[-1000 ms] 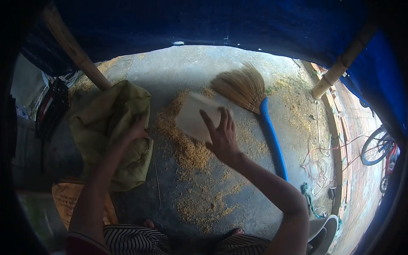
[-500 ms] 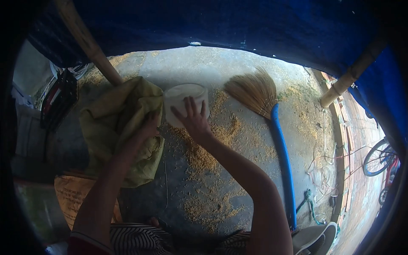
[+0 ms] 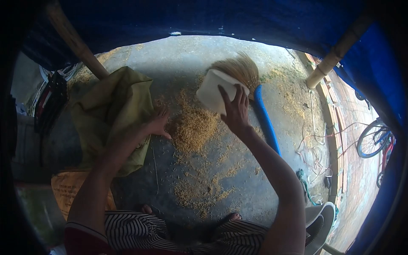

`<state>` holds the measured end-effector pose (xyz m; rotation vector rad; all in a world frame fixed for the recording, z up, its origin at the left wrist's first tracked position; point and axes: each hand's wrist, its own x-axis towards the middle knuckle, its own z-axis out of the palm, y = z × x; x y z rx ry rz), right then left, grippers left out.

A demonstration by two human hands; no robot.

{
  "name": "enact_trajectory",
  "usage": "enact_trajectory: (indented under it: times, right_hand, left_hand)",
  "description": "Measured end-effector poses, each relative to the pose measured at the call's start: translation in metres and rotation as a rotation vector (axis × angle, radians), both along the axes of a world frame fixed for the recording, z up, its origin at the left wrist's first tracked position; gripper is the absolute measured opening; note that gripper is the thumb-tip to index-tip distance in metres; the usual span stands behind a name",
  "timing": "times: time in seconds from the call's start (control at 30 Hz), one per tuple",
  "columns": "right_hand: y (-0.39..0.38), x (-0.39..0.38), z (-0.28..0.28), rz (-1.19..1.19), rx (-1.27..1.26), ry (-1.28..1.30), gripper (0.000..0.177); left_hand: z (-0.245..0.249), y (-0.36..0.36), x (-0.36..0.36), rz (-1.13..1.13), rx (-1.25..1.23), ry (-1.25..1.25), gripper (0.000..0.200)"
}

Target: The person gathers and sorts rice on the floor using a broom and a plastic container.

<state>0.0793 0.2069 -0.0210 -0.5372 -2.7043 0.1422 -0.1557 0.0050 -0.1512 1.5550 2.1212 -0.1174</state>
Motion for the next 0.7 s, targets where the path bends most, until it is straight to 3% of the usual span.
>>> enact_trajectory:
  times: [0.1,0.17,0.3,0.37,0.4,0.47,0.5,0.57,0.6,0.63,0.67,0.7]
  right_hand:
    - [0.019,-0.003,-0.028,-0.191,0.032,-0.022,0.098]
    - [0.014,-0.009,-0.047,-0.317,0.07,-0.091,0.089]
    - [-0.039,-0.011,-0.046,-0.179,0.109,-0.175,0.079]
    - [-0.064,-0.002,-0.033,-0.099,0.079,-0.204,0.081]
    - [-0.074,0.001,-0.025,-0.095,0.079,-0.204,0.081]
    - [-0.09,0.007,-0.011,-0.069,-0.04,-0.199,0.095]
    - [-0.093,0.009,-0.007,-0.067,-0.038,-0.202,0.095]
    - [-0.098,0.011,-0.001,-0.115,-0.346,-0.119,0.1]
    - [-0.099,0.009,0.003,-0.214,-0.482,-0.158,0.103]
    - [-0.093,0.009,-0.005,-0.215,-0.479,-0.156,0.103]
    - [-0.082,0.009,-0.022,-0.269,-0.644,-0.086,0.103]
    - [-0.072,0.009,-0.03,-0.323,-0.81,-0.014,0.103]
  left_hand:
    - [0.002,0.003,0.009,0.009,-0.051,-0.058,0.131]
    - [0.014,0.0,0.026,-0.064,-0.136,0.155,0.136]
    - [0.01,-0.006,0.061,-0.113,-0.036,0.22,0.127]
    - [-0.019,-0.002,0.077,0.098,0.261,0.115,0.118]
    - [-0.027,0.001,0.086,0.101,0.26,0.115,0.118]
    - [-0.044,0.009,0.102,0.4,0.394,-0.123,0.104]
    - [-0.059,0.014,0.105,0.404,0.395,-0.125,0.104]
    - [-0.087,0.027,0.104,0.434,0.709,-0.119,0.093]
    - [-0.093,0.031,0.1,0.434,0.713,-0.12,0.093]
    - [-0.094,0.036,0.094,0.609,0.61,-0.353,0.091]
    - [-0.096,0.039,0.089,0.776,0.495,-0.586,0.089]
    - [-0.071,0.04,0.095,0.774,0.497,-0.585,0.089]
